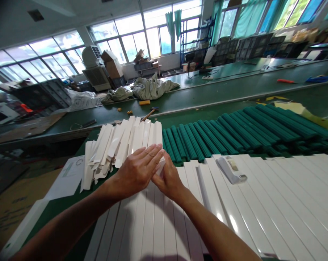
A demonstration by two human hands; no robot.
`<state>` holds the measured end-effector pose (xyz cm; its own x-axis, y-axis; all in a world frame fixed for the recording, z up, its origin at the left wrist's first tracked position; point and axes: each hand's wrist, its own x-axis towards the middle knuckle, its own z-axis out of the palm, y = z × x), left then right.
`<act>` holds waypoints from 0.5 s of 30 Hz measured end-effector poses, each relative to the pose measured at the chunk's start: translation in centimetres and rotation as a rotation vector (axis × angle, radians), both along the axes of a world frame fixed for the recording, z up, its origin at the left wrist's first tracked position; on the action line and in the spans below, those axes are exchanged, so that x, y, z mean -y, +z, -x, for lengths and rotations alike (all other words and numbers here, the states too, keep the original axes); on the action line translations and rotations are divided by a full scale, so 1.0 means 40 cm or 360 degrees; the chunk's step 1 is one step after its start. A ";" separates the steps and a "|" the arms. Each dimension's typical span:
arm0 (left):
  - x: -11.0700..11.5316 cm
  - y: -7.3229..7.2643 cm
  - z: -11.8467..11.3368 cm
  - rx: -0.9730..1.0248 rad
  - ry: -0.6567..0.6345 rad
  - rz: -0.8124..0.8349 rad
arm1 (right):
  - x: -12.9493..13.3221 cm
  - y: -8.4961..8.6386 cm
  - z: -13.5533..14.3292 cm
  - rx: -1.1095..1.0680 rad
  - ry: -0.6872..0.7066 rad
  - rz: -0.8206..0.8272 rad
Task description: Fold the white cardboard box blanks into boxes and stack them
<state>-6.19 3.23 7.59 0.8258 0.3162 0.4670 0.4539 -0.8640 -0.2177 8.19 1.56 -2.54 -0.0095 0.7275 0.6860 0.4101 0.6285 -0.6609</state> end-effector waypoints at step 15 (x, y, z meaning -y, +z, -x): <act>0.017 -0.081 -0.020 0.0644 0.0017 0.0402 | 0.043 -0.004 -0.110 0.0085 0.0342 0.0124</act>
<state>-5.40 2.54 4.33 0.5893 0.4690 0.6579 0.4682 -0.8618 0.1950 12.57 -0.15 -2.72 -0.2050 0.7555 0.6223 0.3081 0.6532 -0.6916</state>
